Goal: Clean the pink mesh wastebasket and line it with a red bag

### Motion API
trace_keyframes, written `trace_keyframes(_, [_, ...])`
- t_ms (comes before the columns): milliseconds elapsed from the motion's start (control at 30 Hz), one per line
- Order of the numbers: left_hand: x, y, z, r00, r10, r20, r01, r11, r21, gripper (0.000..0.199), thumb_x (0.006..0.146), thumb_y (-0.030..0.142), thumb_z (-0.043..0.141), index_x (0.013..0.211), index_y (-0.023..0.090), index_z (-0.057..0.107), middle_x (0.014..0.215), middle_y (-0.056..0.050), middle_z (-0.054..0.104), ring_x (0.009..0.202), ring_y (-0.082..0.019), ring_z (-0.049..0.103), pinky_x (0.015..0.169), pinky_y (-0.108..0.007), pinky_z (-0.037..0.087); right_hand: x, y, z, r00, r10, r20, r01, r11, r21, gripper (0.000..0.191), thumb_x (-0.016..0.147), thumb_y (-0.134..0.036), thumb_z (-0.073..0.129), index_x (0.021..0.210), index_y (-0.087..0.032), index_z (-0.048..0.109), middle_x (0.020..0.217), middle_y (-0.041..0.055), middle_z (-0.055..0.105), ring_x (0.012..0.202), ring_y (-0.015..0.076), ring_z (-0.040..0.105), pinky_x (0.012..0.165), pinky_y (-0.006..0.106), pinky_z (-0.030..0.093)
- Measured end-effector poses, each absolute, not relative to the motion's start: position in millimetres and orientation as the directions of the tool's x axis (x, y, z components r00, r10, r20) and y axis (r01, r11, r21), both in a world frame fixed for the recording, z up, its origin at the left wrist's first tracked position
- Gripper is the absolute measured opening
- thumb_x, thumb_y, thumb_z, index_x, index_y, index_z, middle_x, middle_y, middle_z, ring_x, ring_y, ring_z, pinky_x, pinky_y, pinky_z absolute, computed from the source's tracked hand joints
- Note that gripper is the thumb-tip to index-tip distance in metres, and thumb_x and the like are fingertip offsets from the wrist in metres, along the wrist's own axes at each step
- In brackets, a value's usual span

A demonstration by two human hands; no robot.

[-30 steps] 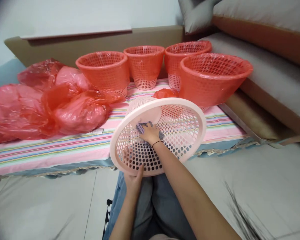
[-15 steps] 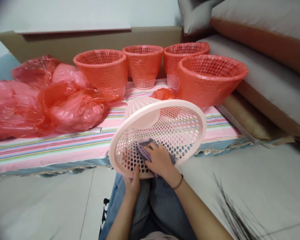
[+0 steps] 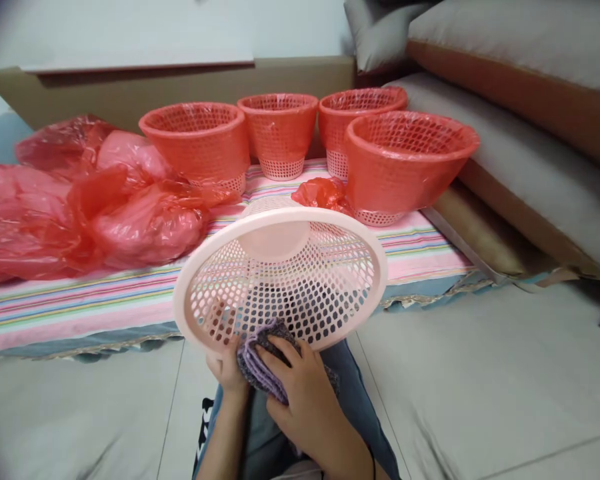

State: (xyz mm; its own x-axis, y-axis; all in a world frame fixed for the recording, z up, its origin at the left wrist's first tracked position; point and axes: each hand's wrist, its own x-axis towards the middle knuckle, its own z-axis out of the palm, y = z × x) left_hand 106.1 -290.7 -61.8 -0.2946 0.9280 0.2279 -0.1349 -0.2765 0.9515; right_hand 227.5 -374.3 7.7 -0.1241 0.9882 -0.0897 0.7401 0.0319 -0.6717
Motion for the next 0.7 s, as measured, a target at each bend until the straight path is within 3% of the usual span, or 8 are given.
trace_keyframes(133, [85.2, -281.2, -46.3, -0.245, 0.935, 0.257, -0.102, -0.288, 0.952, 0.05, 0.086, 0.031, 0.063, 0.135, 0.022, 0.056, 0.143, -0.01, 0.057, 0.134, -0.032, 0.05, 0.113, -0.046, 0.041, 226.8, -363.4, 10.0, -0.181, 0.983, -0.004, 0.629, 0.113, -0.769, 0.067, 0.077, -0.014, 0.057, 0.141, -0.03, 0.05, 0.147, 0.0004, 0.05, 0.127, 0.0241, 0.047, 0.112, 0.045, 0.038])
trace_keyframes(233, [70.5, -278.1, -37.9, -0.213, 0.935, 0.284, -0.043, -0.299, 0.953, 0.046, 0.081, 0.03, 0.07, 0.126, 0.019, 0.064, 0.134, -0.011, 0.063, 0.131, -0.033, 0.053, 0.114, -0.046, 0.039, 238.7, -347.9, 10.7, -0.101, 0.988, 0.116, 0.634, 0.154, -0.758, 0.061, 0.081, -0.017, 0.057, 0.141, -0.025, 0.051, 0.146, 0.0038, 0.051, 0.129, 0.024, 0.047, 0.112, 0.043, 0.038])
trace_keyframes(333, [63.5, -279.2, -24.6, -0.143, 0.917, 0.372, 0.131, -0.355, 0.926, 0.047, 0.082, 0.029, 0.069, 0.128, 0.021, 0.064, 0.134, -0.011, 0.064, 0.13, -0.032, 0.053, 0.115, -0.047, 0.037, 256.2, -326.0, 6.8, 0.103, 0.973, 0.209, 0.774, 0.053, -0.63, 0.057, 0.083, -0.023, 0.056, 0.14, -0.021, 0.052, 0.15, 0.0062, 0.047, 0.126, 0.0294, 0.047, 0.11, 0.049, 0.037])
trace_keyframes(467, [70.7, -283.6, 2.3, -0.049, 0.889, 0.455, 0.301, -0.421, 0.856, 0.049, 0.087, 0.025, 0.062, 0.135, 0.026, 0.057, 0.144, -0.008, 0.055, 0.134, -0.029, 0.05, 0.114, -0.045, 0.038, 263.4, -302.9, -9.0, 0.251, 0.963, 0.099, 0.909, -0.2, -0.365, 0.054, 0.086, -0.03, 0.055, 0.14, -0.025, 0.054, 0.152, 0.0033, 0.045, 0.118, 0.0373, 0.047, 0.1, 0.055, 0.04])
trace_keyframes(567, [83.5, -288.8, 11.9, -0.052, 0.882, 0.469, 0.267, -0.44, 0.857, 0.048, 0.088, 0.023, 0.06, 0.135, 0.028, 0.057, 0.148, -0.006, 0.051, 0.137, -0.028, 0.047, 0.113, -0.044, 0.039, 253.4, -297.4, -23.1, 0.238, 0.97, 0.05, 0.945, -0.219, -0.242, 0.053, 0.085, -0.032, 0.057, 0.138, -0.027, 0.055, 0.152, 0.0034, 0.045, 0.12, 0.0397, 0.044, 0.095, 0.055, 0.04])
trace_keyframes(700, [97.2, -294.6, -2.1, -0.234, 0.902, 0.362, 0.09, -0.351, 0.932, 0.036, 0.088, 0.032, 0.06, 0.122, 0.022, 0.068, 0.129, -0.009, 0.067, 0.125, -0.03, 0.058, 0.11, -0.046, 0.042, 246.1, -296.8, -29.0, 0.243, 0.968, 0.058, 0.941, -0.22, -0.257, 0.056, 0.085, -0.03, 0.057, 0.14, -0.024, 0.053, 0.153, 0.0076, 0.043, 0.123, 0.0412, 0.041, 0.096, 0.058, 0.038])
